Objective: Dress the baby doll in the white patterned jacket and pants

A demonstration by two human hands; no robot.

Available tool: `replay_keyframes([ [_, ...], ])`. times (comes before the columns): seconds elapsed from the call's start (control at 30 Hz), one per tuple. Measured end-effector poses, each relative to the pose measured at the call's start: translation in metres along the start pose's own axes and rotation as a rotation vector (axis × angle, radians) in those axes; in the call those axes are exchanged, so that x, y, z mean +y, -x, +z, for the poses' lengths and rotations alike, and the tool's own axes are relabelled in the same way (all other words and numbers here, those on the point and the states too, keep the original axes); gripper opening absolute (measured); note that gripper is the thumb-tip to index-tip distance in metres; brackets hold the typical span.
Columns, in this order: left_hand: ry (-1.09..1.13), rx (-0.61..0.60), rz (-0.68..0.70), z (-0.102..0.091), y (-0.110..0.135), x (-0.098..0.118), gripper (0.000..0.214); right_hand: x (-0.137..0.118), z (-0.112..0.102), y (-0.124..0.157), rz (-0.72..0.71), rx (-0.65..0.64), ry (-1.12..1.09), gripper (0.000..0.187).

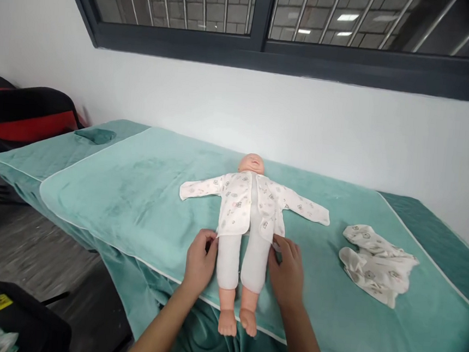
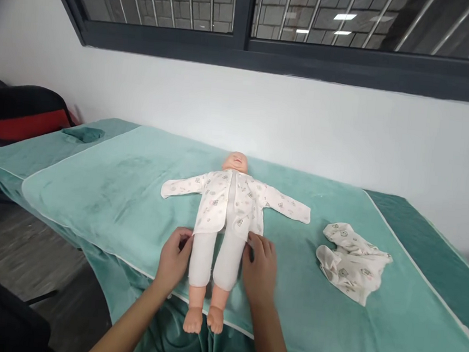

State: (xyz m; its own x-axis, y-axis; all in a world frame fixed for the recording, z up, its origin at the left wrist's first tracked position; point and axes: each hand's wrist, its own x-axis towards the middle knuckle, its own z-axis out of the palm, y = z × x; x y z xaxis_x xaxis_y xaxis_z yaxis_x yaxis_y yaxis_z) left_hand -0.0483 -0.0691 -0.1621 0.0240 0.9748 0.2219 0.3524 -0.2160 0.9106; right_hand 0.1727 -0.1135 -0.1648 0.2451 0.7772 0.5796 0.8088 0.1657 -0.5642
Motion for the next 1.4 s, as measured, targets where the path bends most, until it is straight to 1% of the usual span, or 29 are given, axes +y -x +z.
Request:
replay_keyframes([
  [0.07, -0.036, -0.092, 0.027, -0.010, -0.009, -0.004, 0.016, -0.001, -0.001, -0.003, -0.011, 0.034, -0.017, 0.023],
  [0.1, -0.083, -0.093, 0.055, -0.016, -0.017, -0.007, 0.017, -0.002, -0.002, -0.004, -0.010, 0.063, -0.042, 0.021],
  [0.13, -0.154, -0.064, 0.091, -0.023, -0.026, -0.010, 0.019, -0.004, -0.003, -0.005, -0.010, 0.094, -0.071, 0.020],
  [0.17, -0.249, 0.012, 0.136, -0.030, -0.036, -0.014, 0.024, -0.006, -0.005, -0.006, -0.011, 0.125, -0.095, 0.019],
  [0.23, -0.474, 0.127, 0.223, -0.040, -0.059, -0.020, 0.040, -0.011, -0.007, -0.009, -0.031, 0.152, -0.117, 0.022],
  [0.3, -0.667, 0.152, 0.256, -0.045, -0.083, -0.024, 0.054, -0.015, -0.007, -0.014, -0.074, 0.128, -0.110, 0.031],
  [0.37, -0.802, 0.162, 0.223, -0.046, -0.107, -0.026, 0.058, -0.019, -0.005, -0.019, -0.116, 0.090, -0.096, 0.036],
  [0.43, -0.881, 0.150, 0.169, -0.046, -0.129, -0.029, 0.056, -0.021, -0.002, -0.025, -0.131, 0.072, -0.094, 0.032],
  [0.5, -0.927, 0.095, 0.153, -0.048, -0.150, -0.033, 0.055, -0.023, 0.001, -0.030, -0.117, 0.072, -0.114, 0.027],
  [0.57, -0.964, 0.026, 0.188, -0.054, -0.166, -0.036, 0.056, -0.026, 0.003, -0.033, -0.120, 0.072, -0.135, 0.025],
  [0.63, -0.995, -0.009, 0.228, -0.060, -0.176, -0.039, 0.057, -0.030, 0.003, -0.033, -0.171, 0.052, -0.139, 0.026],
  [0.7, -1.018, -0.007, 0.242, -0.065, -0.182, -0.041, 0.058, -0.033, 0.000, -0.032, -0.241, 0.007, -0.134, 0.030],
  [0.77, -1.033, 0.035, 0.210, -0.067, -0.184, -0.043, 0.060, -0.033, -0.004, -0.031, -0.288, -0.053, -0.132, 0.033],
  [0.83, -1.037, 0.096, 0.152, -0.067, -0.185, -0.044, 0.060, -0.029, -0.011, -0.033, -0.307, -0.132, -0.150, 0.031],
  [0.9, -1.037, 0.147, 0.100, -0.067, -0.185, -0.046, 0.057, -0.023, -0.019, -0.039, -0.285, -0.207, -0.201, 0.024],
  [0.93, -1.039, 0.166, 0.084, -0.066, -0.185, -0.047, 0.056, -0.021, -0.023, -0.044, -0.252, -0.217, -0.231, 0.020],
  [1.0, -1.047, 0.190, 0.067, -0.066, -0.185, -0.048, 0.057, -0.016, -0.027, -0.055, -0.150, -0.176, -0.273, 0.015],
  [1.07, -1.051, 0.201, 0.053, -0.066, -0.185, -0.048, 0.058, -0.013, -0.028, -0.064, -0.043, -0.119, -0.270, 0.014],
  [1.1, -1.049, 0.201, 0.047, -0.065, -0.185, -0.047, 0.059, -0.012, -0.028, -0.066, 0.001, -0.112, -0.253, 0.016],
  [1.17, -1.038, 0.196, 0.045, -0.065, -0.185, -0.047, 0.059, -0.011, -0.024, -0.062, 0.073, -0.150, -0.198, 0.022],
  [1.3, -0.972, 0.221, 0.059, -0.068, -0.184, -0.048, 0.057, -0.007, -0.017, -0.039, 0.205, -0.239, -0.139, 0.036],
  [1.37, -0.885, 0.263, 0.073, -0.071, -0.184, -0.050, 0.056, -0.005, -0.018, -0.034, 0.262, -0.241, -0.164, 0.043],
  [1.4, -0.828, 0.290, 0.081, -0.073, -0.183, -0.051, 0.056, -0.003, -0.020, -0.037, 0.286, -0.226, -0.177, 0.046],
])
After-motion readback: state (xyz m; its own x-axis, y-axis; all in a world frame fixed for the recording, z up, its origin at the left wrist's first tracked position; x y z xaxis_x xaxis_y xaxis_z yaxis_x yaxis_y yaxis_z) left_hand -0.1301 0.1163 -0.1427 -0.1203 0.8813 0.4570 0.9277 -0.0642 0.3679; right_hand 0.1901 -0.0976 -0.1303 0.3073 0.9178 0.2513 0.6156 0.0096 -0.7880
